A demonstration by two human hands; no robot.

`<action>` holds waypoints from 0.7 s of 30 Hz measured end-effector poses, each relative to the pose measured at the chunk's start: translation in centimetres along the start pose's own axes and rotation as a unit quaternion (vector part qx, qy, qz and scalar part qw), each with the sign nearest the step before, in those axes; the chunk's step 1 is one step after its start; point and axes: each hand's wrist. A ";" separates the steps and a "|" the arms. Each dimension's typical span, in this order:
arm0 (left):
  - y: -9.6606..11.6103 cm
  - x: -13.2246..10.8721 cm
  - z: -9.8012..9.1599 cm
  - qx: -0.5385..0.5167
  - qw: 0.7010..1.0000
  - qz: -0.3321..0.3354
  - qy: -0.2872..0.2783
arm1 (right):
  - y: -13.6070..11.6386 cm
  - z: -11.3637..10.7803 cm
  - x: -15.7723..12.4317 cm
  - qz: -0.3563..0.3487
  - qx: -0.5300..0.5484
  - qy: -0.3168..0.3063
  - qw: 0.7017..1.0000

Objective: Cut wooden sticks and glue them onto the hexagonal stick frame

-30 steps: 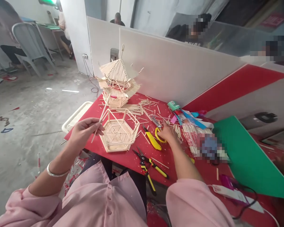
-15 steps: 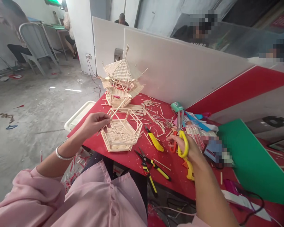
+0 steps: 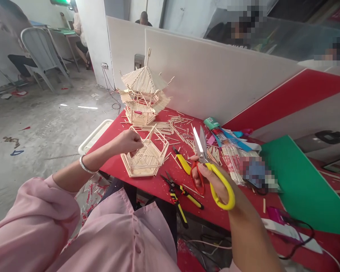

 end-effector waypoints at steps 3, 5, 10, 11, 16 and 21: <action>0.4 0.0 0.1 -0.034 0.999 0.002 0.009 | 0.3 0.5 -0.1 -0.011 -0.024 -0.008 1.000; 0.8 -0.1 0.0 -0.077 0.997 0.005 0.015 | 0.5 0.9 -0.2 -0.016 -0.060 0.000 0.998; 1.1 -0.2 -0.2 -0.134 0.991 -0.010 -0.014 | 0.1 1.8 -0.3 -0.044 -0.149 0.005 0.988; 1.0 -0.2 -0.1 -0.134 0.991 -0.012 -0.019 | -0.1 2.0 -0.3 -0.050 -0.155 -0.002 0.987; 0.4 0.1 0.2 -0.149 0.988 -0.025 -0.037 | -0.5 2.5 -0.5 -0.044 -0.174 -0.034 0.983; 0.5 -0.1 0.3 -0.148 0.988 -0.025 -0.038 | -0.2 3.2 -0.9 -0.045 -0.183 -0.049 0.981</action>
Point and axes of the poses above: each hand's wrist, its own x-axis towards the middle knuckle, its own z-axis out of the palm, y = z × x, and after that the axes turned 6 degrees about x, right-handed
